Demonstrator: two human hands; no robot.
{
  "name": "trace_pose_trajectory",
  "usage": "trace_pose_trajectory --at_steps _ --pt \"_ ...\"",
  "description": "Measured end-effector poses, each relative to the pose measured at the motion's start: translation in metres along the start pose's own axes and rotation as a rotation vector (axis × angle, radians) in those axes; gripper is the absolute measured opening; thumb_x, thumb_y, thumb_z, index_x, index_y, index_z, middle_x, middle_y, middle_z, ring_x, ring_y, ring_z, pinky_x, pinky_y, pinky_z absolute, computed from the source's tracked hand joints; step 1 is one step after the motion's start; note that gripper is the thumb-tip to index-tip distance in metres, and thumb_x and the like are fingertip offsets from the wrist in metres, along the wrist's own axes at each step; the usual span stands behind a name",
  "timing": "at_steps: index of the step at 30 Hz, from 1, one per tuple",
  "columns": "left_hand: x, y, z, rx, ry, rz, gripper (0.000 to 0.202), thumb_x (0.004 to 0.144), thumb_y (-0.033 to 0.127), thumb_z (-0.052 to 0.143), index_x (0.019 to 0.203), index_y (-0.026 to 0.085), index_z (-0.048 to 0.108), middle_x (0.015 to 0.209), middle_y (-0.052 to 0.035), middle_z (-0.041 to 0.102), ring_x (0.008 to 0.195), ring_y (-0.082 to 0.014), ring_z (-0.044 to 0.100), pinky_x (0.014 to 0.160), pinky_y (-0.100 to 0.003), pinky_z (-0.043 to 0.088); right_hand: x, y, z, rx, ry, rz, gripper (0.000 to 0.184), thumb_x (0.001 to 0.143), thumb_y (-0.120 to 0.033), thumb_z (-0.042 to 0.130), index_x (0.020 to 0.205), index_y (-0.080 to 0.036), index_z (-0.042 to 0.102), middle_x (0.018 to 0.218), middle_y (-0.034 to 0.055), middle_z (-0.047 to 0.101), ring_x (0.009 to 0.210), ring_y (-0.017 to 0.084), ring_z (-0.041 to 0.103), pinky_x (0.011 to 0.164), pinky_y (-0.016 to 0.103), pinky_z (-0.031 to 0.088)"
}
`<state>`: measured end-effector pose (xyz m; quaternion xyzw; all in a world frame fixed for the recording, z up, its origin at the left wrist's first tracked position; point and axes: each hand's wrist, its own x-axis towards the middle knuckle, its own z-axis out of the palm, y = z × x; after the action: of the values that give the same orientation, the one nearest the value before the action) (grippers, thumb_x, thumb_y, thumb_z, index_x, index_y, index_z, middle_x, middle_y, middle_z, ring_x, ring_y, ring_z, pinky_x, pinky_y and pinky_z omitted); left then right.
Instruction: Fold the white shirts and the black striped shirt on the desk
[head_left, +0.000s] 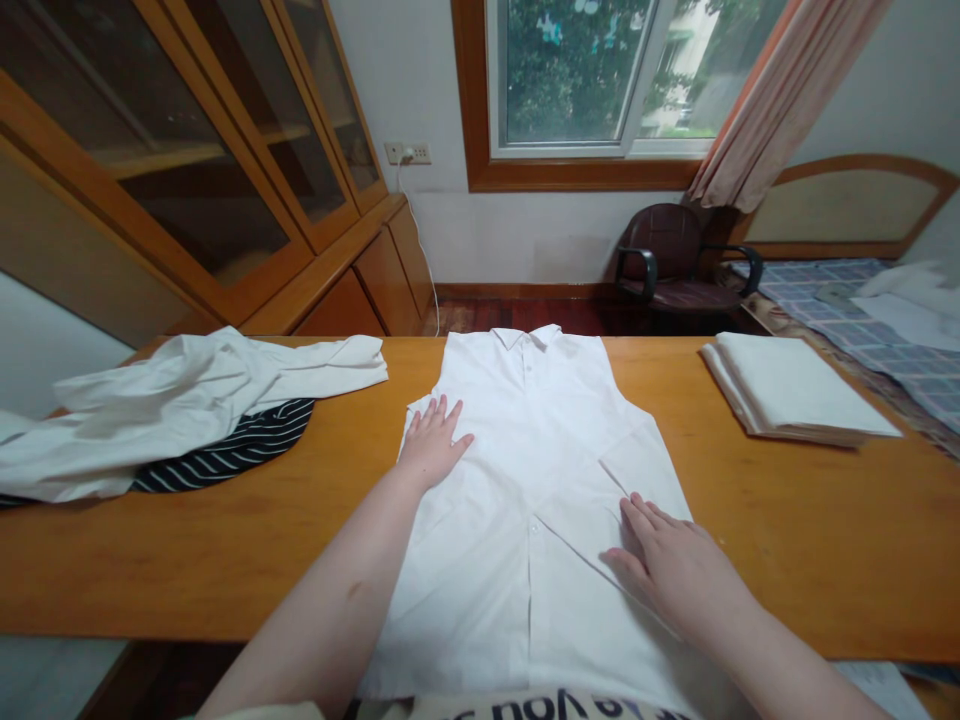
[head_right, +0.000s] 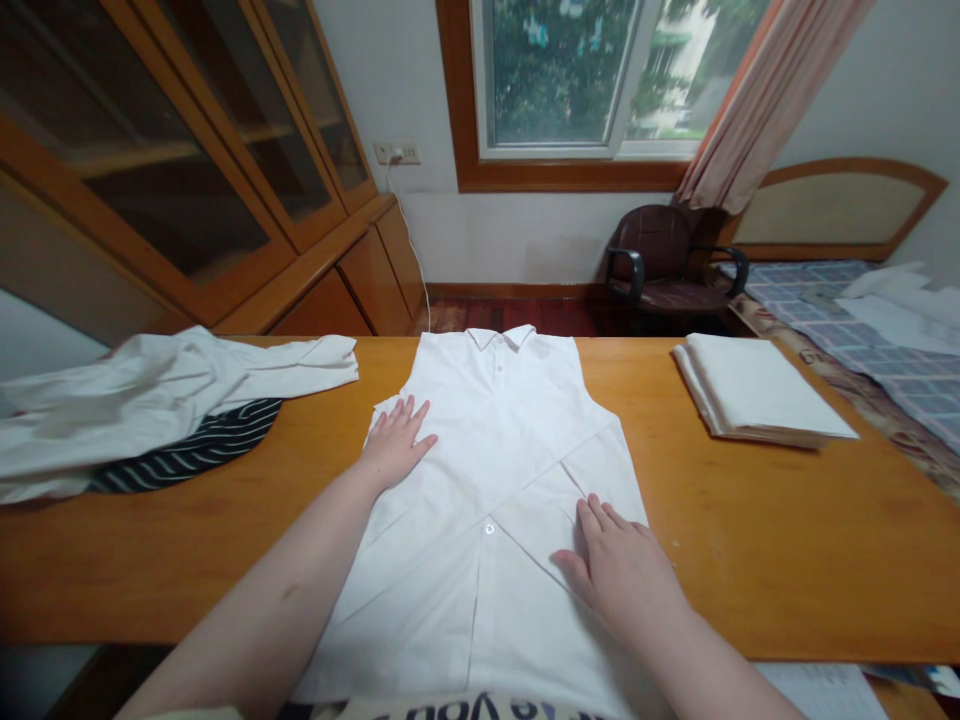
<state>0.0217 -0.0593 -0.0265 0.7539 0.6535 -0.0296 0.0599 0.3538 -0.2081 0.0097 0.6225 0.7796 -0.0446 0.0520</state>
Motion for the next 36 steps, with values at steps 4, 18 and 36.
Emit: trace_pose_trajectory --at_steps 4,18,36 --pt "-0.011 0.001 0.002 0.001 0.006 0.011 0.068 0.09 0.056 0.031 0.148 0.022 0.021 0.155 -0.0097 0.012 0.143 -0.0255 0.008 0.114 -0.046 0.01 0.002 -0.005 -0.018 -0.036 -0.073 0.025 0.046 0.09 -0.047 0.041 0.111 -0.011 0.063 0.105 0.0199 0.069 0.083 0.032 0.068 0.066 0.041 0.051" --pt "-0.043 0.008 0.003 0.005 -0.047 -0.046 0.068 0.09 0.055 0.031 0.149 0.022 0.021 0.155 -0.0086 0.011 0.143 -0.0256 0.005 0.114 -0.046 0.011 -0.006 -0.008 -0.034 0.05 -0.198 0.097 0.031 0.089 -0.045 0.043 0.083 -0.021 0.062 0.07 0.0095 0.07 0.065 0.029 0.067 0.052 0.033 0.04" --pt "-0.046 0.01 -0.001 0.006 -0.045 -0.042 0.066 0.091 0.051 0.032 0.148 0.02 0.023 0.155 -0.0106 0.012 0.143 -0.0264 0.006 0.114 -0.047 0.011 0.158 0.023 0.012 0.074 0.133 -0.078 0.069 0.091 -0.052 0.037 0.142 -0.006 0.034 0.149 0.0207 0.029 0.139 0.033 0.021 0.111 0.047 0.02"
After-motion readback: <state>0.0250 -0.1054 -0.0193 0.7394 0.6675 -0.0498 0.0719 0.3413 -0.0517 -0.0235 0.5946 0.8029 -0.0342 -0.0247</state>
